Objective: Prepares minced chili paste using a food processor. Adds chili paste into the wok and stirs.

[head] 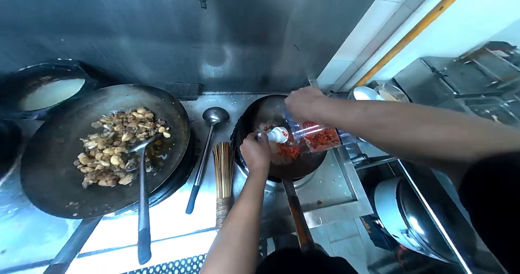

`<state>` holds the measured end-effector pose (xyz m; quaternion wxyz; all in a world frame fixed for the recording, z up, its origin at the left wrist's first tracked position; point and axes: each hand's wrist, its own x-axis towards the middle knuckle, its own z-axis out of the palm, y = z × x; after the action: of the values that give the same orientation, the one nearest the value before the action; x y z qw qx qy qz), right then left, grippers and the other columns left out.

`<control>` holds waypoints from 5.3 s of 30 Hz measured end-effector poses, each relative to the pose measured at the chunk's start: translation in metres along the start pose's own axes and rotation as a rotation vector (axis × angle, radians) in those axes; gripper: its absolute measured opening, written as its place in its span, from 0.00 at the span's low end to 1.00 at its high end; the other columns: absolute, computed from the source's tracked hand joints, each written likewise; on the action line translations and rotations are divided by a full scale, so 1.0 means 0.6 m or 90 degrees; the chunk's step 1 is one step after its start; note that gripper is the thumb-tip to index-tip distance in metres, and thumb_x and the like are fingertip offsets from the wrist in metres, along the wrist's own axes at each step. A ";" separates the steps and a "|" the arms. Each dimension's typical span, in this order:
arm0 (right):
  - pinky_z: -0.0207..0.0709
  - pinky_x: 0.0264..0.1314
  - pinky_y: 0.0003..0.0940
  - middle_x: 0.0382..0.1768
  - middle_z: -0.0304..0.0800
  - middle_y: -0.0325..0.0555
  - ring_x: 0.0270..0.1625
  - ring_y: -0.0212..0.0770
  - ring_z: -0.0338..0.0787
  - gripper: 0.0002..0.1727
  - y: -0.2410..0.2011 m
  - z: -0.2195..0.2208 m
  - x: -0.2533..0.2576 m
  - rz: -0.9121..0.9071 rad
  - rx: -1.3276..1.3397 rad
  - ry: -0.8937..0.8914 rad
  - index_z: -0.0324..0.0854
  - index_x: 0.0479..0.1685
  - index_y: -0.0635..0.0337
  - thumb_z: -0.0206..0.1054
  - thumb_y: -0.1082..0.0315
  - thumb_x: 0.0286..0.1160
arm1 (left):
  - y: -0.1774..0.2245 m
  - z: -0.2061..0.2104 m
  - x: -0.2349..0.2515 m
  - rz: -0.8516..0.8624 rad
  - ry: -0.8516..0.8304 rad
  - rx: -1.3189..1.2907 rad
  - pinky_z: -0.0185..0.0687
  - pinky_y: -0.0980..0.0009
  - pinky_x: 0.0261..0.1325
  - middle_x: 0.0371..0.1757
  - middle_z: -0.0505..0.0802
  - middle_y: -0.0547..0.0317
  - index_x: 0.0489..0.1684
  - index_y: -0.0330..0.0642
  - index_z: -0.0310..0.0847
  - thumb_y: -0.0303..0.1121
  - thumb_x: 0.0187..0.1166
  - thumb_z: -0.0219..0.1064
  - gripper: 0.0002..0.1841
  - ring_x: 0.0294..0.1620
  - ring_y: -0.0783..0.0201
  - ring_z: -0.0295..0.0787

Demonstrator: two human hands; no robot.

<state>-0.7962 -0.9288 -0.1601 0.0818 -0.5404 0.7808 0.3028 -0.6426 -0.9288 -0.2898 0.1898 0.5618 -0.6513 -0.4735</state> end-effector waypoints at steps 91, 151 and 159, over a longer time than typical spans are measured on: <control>0.82 0.38 0.63 0.35 0.91 0.51 0.43 0.58 0.92 0.11 0.145 0.021 -0.136 0.101 0.086 0.121 0.88 0.35 0.52 0.71 0.55 0.66 | -0.014 0.046 0.014 -0.026 -0.159 -0.120 0.93 0.47 0.49 0.47 0.94 0.42 0.63 0.37 0.85 0.40 0.91 0.56 0.18 0.41 0.49 0.96; 0.72 0.17 0.21 0.17 0.70 0.30 0.12 0.24 0.69 0.01 0.073 0.284 -0.342 0.410 1.002 0.443 0.76 0.40 0.58 0.62 0.72 0.77 | -0.275 -0.267 -0.180 0.014 0.008 0.473 0.88 0.48 0.54 0.55 0.89 0.44 0.57 0.51 0.92 0.33 0.81 0.65 0.12 0.56 0.43 0.89; 0.75 0.16 0.24 0.17 0.76 0.30 0.12 0.27 0.73 0.03 0.104 0.320 -0.341 0.308 1.060 0.467 0.80 0.36 0.55 0.66 0.74 0.71 | -0.298 -0.229 -0.161 0.020 -0.031 0.507 0.86 0.42 0.59 0.68 0.87 0.45 0.68 0.58 0.88 0.35 0.82 0.66 0.17 0.68 0.39 0.84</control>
<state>-0.8078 -0.6440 -0.1970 0.1258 -0.1929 0.8139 -0.5335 -0.4083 -0.8817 -0.3447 -0.0508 0.5701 -0.7967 -0.1941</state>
